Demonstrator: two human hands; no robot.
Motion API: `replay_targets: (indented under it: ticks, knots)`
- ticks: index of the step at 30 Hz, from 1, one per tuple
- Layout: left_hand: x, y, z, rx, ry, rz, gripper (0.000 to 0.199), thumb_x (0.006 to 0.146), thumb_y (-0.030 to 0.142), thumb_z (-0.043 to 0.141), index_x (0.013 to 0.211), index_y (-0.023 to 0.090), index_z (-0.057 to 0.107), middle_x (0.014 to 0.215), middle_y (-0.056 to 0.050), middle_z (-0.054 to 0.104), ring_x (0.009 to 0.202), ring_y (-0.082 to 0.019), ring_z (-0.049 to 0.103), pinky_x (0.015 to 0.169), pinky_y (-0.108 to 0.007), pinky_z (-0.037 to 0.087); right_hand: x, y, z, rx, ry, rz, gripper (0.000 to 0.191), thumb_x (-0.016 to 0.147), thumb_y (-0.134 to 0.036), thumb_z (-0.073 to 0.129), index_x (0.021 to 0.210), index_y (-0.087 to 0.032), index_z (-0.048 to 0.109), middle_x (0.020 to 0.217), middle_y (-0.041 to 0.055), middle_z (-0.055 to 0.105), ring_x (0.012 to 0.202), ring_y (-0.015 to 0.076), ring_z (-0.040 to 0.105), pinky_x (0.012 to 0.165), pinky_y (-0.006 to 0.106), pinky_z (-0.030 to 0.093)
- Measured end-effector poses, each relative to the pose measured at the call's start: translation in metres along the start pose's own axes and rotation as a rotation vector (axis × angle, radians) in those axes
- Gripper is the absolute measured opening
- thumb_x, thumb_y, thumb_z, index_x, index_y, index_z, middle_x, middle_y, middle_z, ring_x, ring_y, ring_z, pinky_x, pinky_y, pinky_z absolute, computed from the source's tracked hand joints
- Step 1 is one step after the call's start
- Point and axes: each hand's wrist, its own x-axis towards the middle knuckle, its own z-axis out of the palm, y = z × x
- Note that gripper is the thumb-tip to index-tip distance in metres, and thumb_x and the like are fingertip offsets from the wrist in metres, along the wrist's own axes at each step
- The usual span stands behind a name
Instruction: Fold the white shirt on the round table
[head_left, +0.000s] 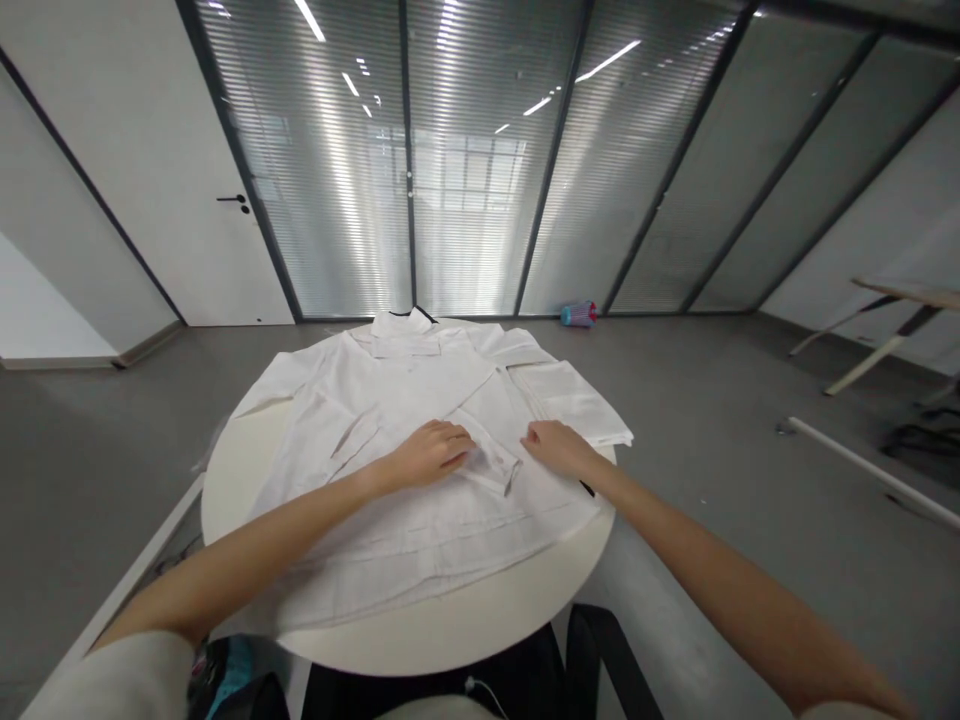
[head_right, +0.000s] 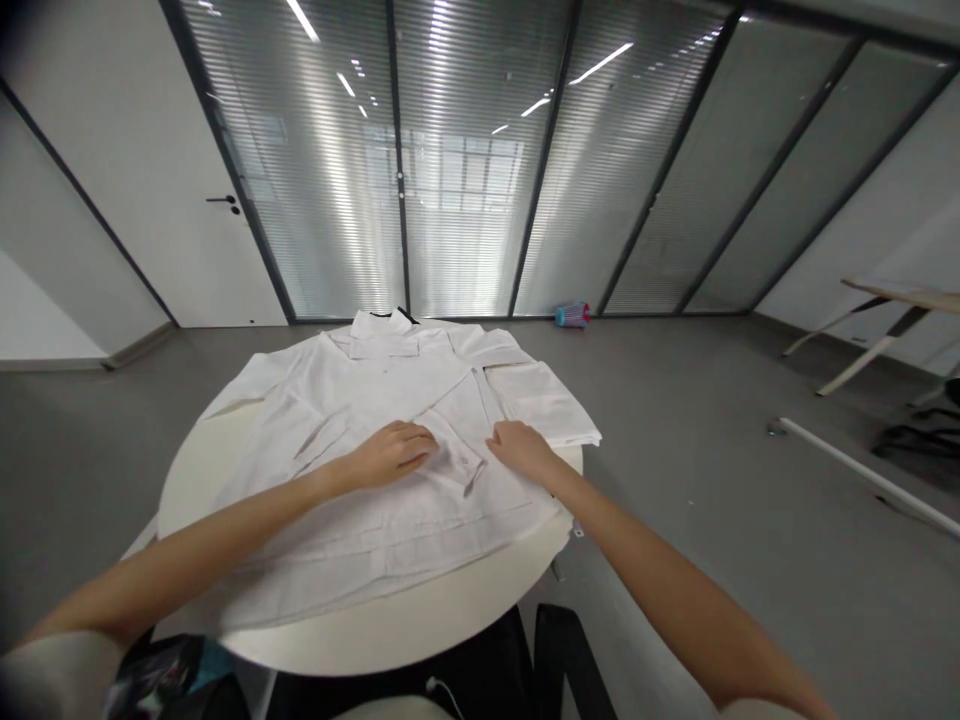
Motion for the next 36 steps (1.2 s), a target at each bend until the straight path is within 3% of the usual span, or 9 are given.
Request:
replay_targets:
  ticks: [3, 5, 9, 12, 16, 19, 23, 29, 36]
  knots:
    - [0.035, 0.034, 0.012, -0.024, -0.057, 0.164, 0.024, 0.1, 0.023, 0.047, 0.115, 0.021, 0.066, 0.11, -0.006, 0.07, 0.1, -0.019, 0.067, 0.09, -0.032, 0.048, -0.034, 0.019, 0.005, -0.017, -0.098, 0.081, 0.025, 0.089, -0.042, 0.061, 0.079, -0.02, 0.066, 0.086, 0.0119, 0.073, 0.084, 0.0262, 0.069, 0.068, 0.03, 0.043]
    - [0.055, 0.048, 0.023, -0.039, -0.067, 0.209, 0.028, 0.099, 0.02, 0.047, 0.121, 0.021, 0.063, 0.116, -0.007, 0.068, 0.101, -0.019, 0.067, 0.089, -0.032, 0.049, -0.052, 0.026, 0.012, 0.039, -0.097, 0.116, 0.025, 0.087, -0.044, 0.062, 0.077, -0.021, 0.064, 0.084, 0.0101, 0.073, 0.081, 0.0253, 0.069, 0.065, 0.029, 0.041]
    - [0.084, 0.059, 0.038, -0.097, -0.024, 0.228, 0.052, 0.092, 0.007, 0.046, 0.143, 0.016, 0.045, 0.136, -0.014, 0.059, 0.125, -0.022, 0.056, 0.101, -0.035, 0.043, -0.071, 0.025, 0.02, 0.196, -0.056, 0.125, 0.011, 0.083, -0.03, 0.062, 0.075, -0.022, 0.058, 0.076, 0.0045, 0.069, 0.073, 0.0211, 0.066, 0.063, 0.028, 0.041]
    - [0.094, 0.058, 0.036, -0.106, -0.072, 0.225, 0.067, 0.084, 0.005, 0.053, 0.148, 0.011, 0.036, 0.129, -0.016, 0.063, 0.124, -0.024, 0.057, 0.105, -0.038, 0.038, -0.075, 0.02, 0.013, 0.445, 0.006, -0.016, 0.009, 0.081, -0.026, 0.058, 0.074, -0.023, 0.053, 0.075, 0.0019, 0.067, 0.073, 0.0189, 0.064, 0.067, 0.028, 0.046]
    - [0.083, 0.048, 0.023, 0.01, -0.036, 0.203, 0.032, 0.089, 0.014, 0.057, 0.121, 0.017, 0.063, 0.102, -0.008, 0.072, 0.103, -0.023, 0.064, 0.096, -0.039, 0.04, -0.062, 0.021, -0.01, 0.755, 0.002, -0.14, 0.017, 0.084, -0.037, 0.055, 0.075, -0.023, 0.055, 0.074, 0.0027, 0.068, 0.072, 0.0178, 0.065, 0.067, 0.028, 0.05]
    - [0.059, 0.04, 0.014, 0.118, 0.06, 0.238, 0.013, 0.093, 0.018, 0.058, 0.098, 0.019, 0.07, 0.098, -0.005, 0.071, 0.098, -0.023, 0.063, 0.089, -0.038, 0.041, -0.021, 0.022, -0.027, 0.749, 0.109, -0.025, 0.022, 0.089, -0.038, 0.051, 0.075, -0.021, 0.056, 0.073, 0.0046, 0.069, 0.067, 0.0159, 0.066, 0.058, 0.024, 0.049]
    - [0.023, 0.036, 0.012, 0.133, 0.109, 0.277, 0.014, 0.097, 0.019, 0.055, 0.099, 0.018, 0.069, 0.103, -0.006, 0.068, 0.09, -0.018, 0.063, 0.077, -0.031, 0.044, 0.075, 0.006, -0.044, 0.529, 0.167, 0.186, 0.023, 0.095, -0.035, 0.051, 0.083, -0.017, 0.062, 0.087, 0.0079, 0.074, 0.071, 0.0147, 0.069, 0.056, 0.02, 0.049]
    - [-0.004, 0.047, 0.03, 0.181, 0.104, 0.246, 0.012, 0.099, 0.024, 0.056, 0.094, 0.017, 0.064, 0.087, -0.004, 0.064, 0.077, -0.016, 0.061, 0.065, -0.03, 0.043, 0.216, -0.035, -0.056, 0.378, 0.13, 0.29, 0.036, 0.093, -0.044, 0.059, 0.099, -0.01, 0.07, 0.091, 0.0172, 0.074, 0.086, 0.0247, 0.071, 0.073, 0.03, 0.055]
    - [-0.015, 0.06, 0.04, 0.219, 0.148, 0.143, 0.018, 0.1, 0.023, 0.052, 0.087, 0.015, 0.062, 0.079, -0.005, 0.061, 0.076, -0.017, 0.061, 0.061, -0.03, 0.042, 0.287, -0.056, -0.041, 0.264, 0.141, 0.356, 0.042, 0.089, -0.038, 0.064, 0.118, -0.007, 0.067, 0.104, 0.0224, 0.072, 0.099, 0.0278, 0.069, 0.084, 0.035, 0.054]
